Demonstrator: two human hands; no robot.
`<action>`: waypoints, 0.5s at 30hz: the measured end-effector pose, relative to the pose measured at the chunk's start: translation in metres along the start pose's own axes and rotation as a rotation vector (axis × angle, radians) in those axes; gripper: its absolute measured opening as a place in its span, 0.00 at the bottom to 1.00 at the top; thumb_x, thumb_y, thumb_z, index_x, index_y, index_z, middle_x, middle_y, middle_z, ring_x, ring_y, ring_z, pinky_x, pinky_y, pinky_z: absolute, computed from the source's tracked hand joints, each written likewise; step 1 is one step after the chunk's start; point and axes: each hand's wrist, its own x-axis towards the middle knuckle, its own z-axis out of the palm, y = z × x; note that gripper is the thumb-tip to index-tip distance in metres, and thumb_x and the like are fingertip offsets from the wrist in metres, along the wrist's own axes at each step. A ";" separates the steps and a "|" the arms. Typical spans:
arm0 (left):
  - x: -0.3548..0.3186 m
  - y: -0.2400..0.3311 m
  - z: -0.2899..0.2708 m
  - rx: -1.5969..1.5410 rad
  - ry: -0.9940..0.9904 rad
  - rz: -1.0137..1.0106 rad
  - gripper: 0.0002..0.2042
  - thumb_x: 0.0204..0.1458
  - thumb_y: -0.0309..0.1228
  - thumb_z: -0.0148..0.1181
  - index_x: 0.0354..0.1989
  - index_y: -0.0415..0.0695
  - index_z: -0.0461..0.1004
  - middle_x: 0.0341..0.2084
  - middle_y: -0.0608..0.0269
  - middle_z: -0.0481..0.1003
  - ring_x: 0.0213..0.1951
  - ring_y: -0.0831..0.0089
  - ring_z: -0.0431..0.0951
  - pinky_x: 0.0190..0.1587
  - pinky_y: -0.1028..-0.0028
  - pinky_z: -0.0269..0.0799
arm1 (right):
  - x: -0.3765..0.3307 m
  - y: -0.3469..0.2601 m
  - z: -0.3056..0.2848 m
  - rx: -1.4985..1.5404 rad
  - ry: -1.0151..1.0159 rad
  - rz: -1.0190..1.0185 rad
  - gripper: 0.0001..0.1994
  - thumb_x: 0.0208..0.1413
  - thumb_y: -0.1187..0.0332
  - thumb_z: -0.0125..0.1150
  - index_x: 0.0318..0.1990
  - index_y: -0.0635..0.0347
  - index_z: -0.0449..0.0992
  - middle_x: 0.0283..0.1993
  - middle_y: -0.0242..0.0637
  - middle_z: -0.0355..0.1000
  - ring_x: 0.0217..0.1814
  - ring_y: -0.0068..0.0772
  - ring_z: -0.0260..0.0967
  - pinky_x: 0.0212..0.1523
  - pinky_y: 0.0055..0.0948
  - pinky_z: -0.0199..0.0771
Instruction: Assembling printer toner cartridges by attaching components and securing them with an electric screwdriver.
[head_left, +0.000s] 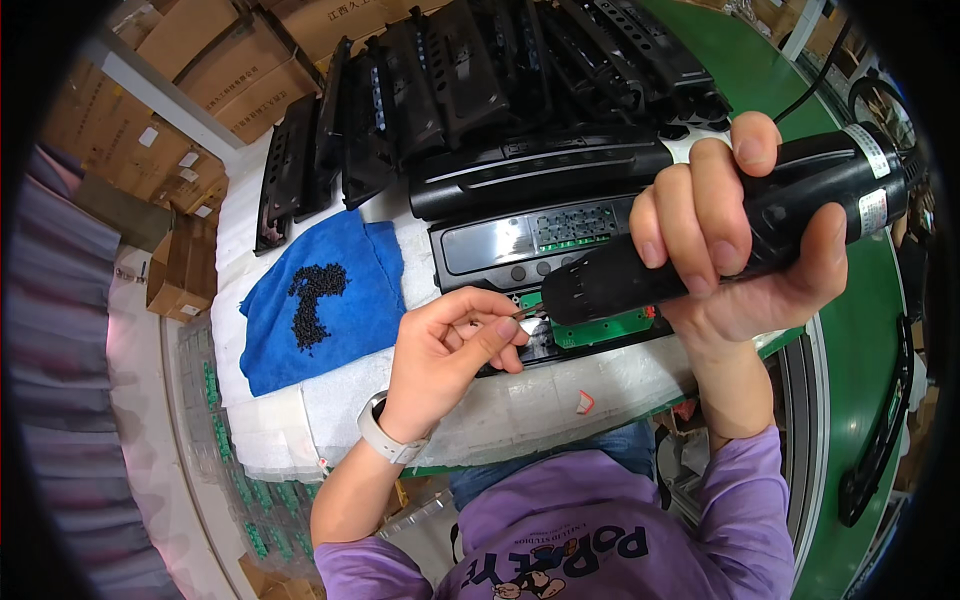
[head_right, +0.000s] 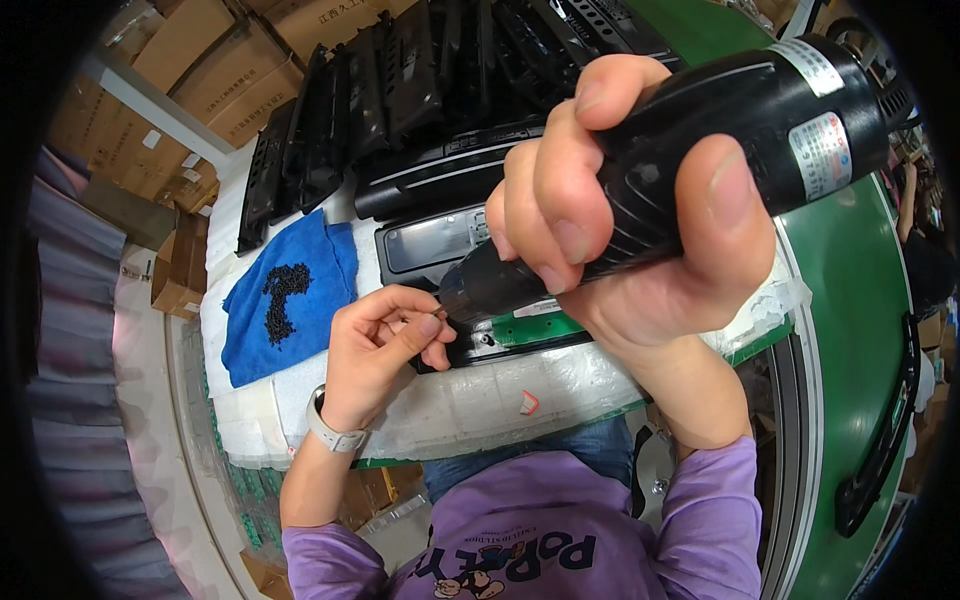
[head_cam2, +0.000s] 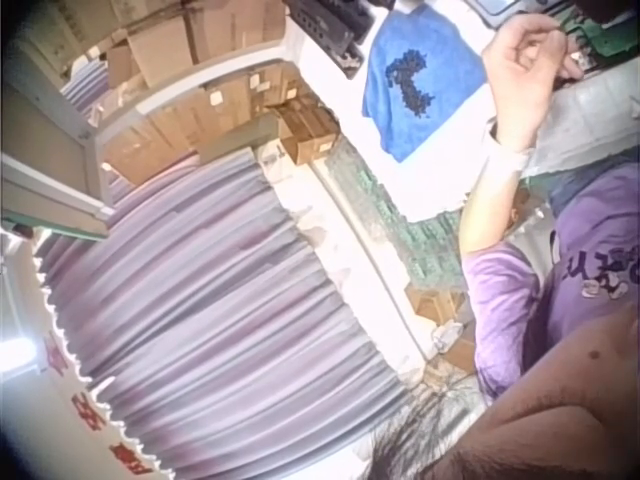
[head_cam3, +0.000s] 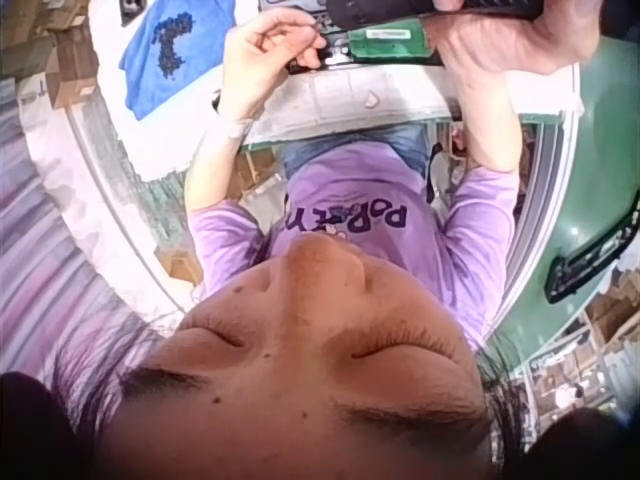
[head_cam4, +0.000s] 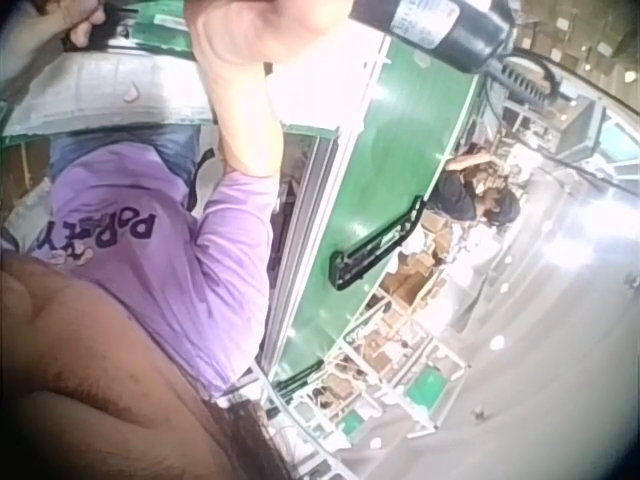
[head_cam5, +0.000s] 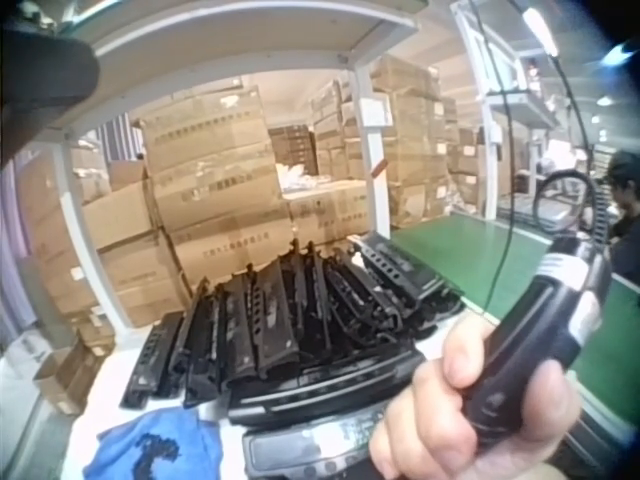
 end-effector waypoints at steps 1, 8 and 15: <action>0.000 0.000 0.000 0.007 -0.002 -0.002 0.07 0.52 0.25 0.54 0.37 0.35 0.71 0.25 0.59 0.75 0.24 0.80 0.75 0.28 0.84 0.70 | 0.000 0.000 -0.001 -0.009 -0.014 0.012 0.23 0.51 0.47 0.51 0.43 0.57 0.61 0.20 0.25 0.60 0.17 0.19 0.57 0.29 0.25 0.62; -0.002 0.000 0.002 -0.008 -0.013 -0.042 0.07 0.52 0.24 0.54 0.37 0.35 0.71 0.26 0.58 0.75 0.24 0.80 0.75 0.29 0.83 0.71 | -0.001 0.005 -0.001 -0.040 -0.138 0.053 0.23 0.51 0.47 0.52 0.43 0.56 0.60 0.20 0.25 0.60 0.17 0.18 0.57 0.26 0.23 0.62; -0.002 -0.002 0.000 0.037 -0.054 -0.065 0.08 0.54 0.27 0.50 0.37 0.35 0.71 0.25 0.58 0.75 0.24 0.79 0.75 0.25 0.84 0.67 | 0.001 0.003 -0.002 -0.025 -0.067 0.074 0.23 0.52 0.48 0.50 0.43 0.58 0.60 0.19 0.25 0.60 0.16 0.19 0.56 0.26 0.24 0.63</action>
